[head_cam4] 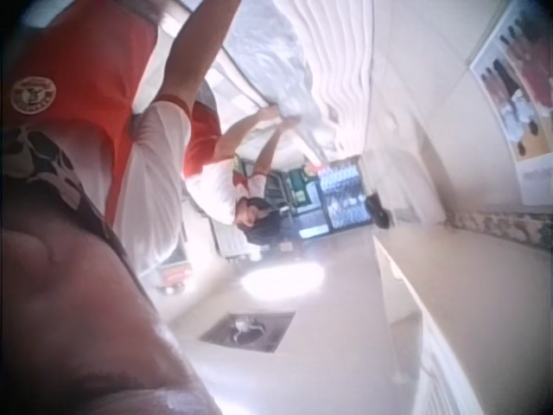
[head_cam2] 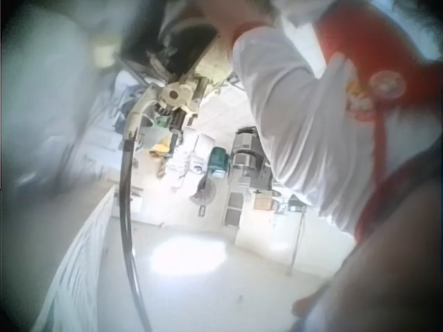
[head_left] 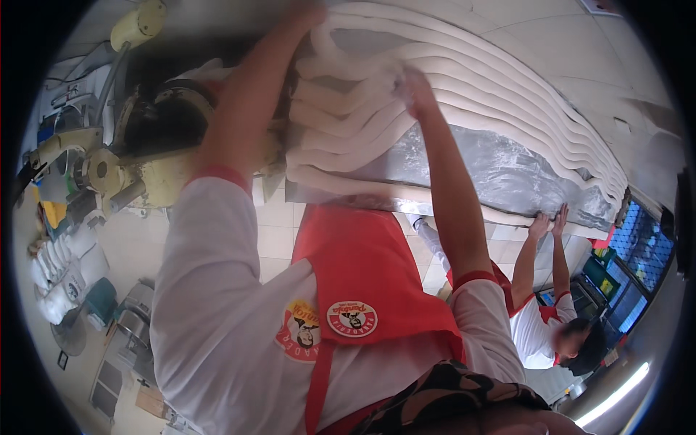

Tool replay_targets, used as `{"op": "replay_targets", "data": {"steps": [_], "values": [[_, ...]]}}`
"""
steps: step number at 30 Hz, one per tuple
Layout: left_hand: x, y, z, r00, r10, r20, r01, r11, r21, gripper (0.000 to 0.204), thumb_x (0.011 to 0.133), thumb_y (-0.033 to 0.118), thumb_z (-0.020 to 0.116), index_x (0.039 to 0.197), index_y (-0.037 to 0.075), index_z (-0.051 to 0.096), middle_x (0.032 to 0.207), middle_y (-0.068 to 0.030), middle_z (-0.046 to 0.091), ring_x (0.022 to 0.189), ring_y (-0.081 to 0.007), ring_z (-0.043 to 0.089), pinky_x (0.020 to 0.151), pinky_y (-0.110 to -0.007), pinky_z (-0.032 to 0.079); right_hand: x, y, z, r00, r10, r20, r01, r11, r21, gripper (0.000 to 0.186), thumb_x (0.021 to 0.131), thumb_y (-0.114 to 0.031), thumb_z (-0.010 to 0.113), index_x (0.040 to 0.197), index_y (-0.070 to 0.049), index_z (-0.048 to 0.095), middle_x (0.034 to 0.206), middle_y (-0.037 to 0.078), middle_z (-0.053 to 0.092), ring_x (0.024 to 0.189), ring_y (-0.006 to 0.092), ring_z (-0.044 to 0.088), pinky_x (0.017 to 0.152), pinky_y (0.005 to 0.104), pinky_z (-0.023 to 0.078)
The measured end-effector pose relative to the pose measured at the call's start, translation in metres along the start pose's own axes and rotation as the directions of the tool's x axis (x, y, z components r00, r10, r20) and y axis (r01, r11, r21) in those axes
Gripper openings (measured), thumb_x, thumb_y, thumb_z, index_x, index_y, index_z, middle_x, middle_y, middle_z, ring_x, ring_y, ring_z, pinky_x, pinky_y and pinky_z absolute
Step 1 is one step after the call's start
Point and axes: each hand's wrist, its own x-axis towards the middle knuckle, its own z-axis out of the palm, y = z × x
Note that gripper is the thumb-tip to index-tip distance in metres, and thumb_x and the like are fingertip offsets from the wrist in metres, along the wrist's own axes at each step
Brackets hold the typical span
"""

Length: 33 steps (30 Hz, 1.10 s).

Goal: The person stands at a long metal table, using their hands to roll and stretch long strands of dough, working alongside another individual in a bakery setting.

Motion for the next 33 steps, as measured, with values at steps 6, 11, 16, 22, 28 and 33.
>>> {"op": "replay_targets", "data": {"steps": [6, 11, 16, 22, 28, 33], "values": [[-0.102, 0.054, 0.018, 0.977, 0.063, 0.202, -0.037, 0.991, -0.127, 0.072, 0.064, 0.046, 0.09, 0.122, 0.008, 0.068, 0.12, -0.0159, 0.07, 0.109, -0.0366, 0.067, 0.099, -0.046, 0.052, -0.027, 0.004, -0.038, 0.875, -0.22, -0.431, 0.024, 0.909, -0.417, 0.064, 0.092, -0.016, 0.071, 0.147, 0.004, 0.045, 0.131, 0.021, 0.063, 0.113, 0.0288, 0.064, 0.093, 0.0381, 0.053], [-0.192, 0.076, -0.007, 0.996, -0.029, 0.089, 0.028, 0.999, 0.018, 0.074, 0.062, 0.034, 0.09, 0.129, 0.016, 0.063, 0.139, -0.0105, 0.061, 0.126, -0.0366, 0.059, 0.107, -0.053, 0.046, -0.118, 0.056, -0.047, 0.885, -0.105, -0.453, 0.001, 0.975, -0.223, 0.045, 0.093, -0.012, 0.07, 0.133, 0.006, 0.059, 0.121, 0.017, 0.068, 0.103, 0.0239, 0.068, 0.081, 0.0319, 0.055], [-0.15, 0.02, 0.017, 0.993, 0.061, 0.099, -0.032, 0.962, -0.27, 0.058, 0.07, 0.024, 0.083, 0.125, 0.017, 0.065, 0.124, -0.0089, 0.068, 0.122, -0.0333, 0.062, 0.1, -0.061, 0.048, -0.212, 0.052, -0.067, 0.801, 0.023, -0.598, -0.085, 0.994, -0.075, 0.044, 0.096, -0.02, 0.068, 0.132, 0.004, 0.061, 0.12, 0.015, 0.068, 0.097, 0.0229, 0.07, 0.076, 0.031, 0.055], [-0.145, 0.062, -0.026, 0.994, -0.005, -0.113, -0.004, 0.997, -0.082, 0.041, 0.075, 0.028, 0.081, 0.113, 0.017, 0.071, 0.115, -0.0125, 0.072, 0.109, -0.0351, 0.068, 0.098, -0.05, 0.053, -0.279, 0.065, -0.104, 0.672, 0.008, -0.741, -0.116, 0.989, -0.095, 0.044, 0.099, -0.022, 0.066, 0.134, 0.003, 0.059, 0.119, 0.013, 0.068, 0.097, 0.0219, 0.07, 0.076, 0.0312, 0.055], [-0.281, 0.137, 0.02, 0.98, 0.104, -0.17, -0.121, 0.988, -0.097, 0.058, 0.083, 0.057, 0.073, 0.118, 0.011, 0.069, 0.119, -0.0161, 0.07, 0.117, -0.0355, 0.064, 0.101, -0.055, 0.048, -0.325, 0.09, -0.078, 0.757, -0.083, -0.648, -0.095, 0.968, -0.234, 0.04, 0.101, -0.022, 0.065, 0.133, 0.001, 0.061, 0.11, 0.008, 0.07, 0.096, 0.0163, 0.069, 0.076, 0.0279, 0.053], [-0.274, 0.153, 0.009, 0.921, 0.322, 0.218, -0.314, 0.947, -0.071, 0.082, 0.079, 0.074, 0.068, 0.122, 0.004, 0.067, 0.126, -0.0224, 0.067, 0.122, -0.0401, 0.061, 0.107, -0.055, 0.043, -0.428, 0.178, -0.076, 0.801, -0.3, -0.518, -0.072, 0.811, -0.581, 0.03, 0.098, -0.021, 0.068, 0.121, -0.002, 0.068, 0.105, 0.011, 0.072, 0.085, 0.0218, 0.067, 0.079, 0.0353, 0.053]]}}
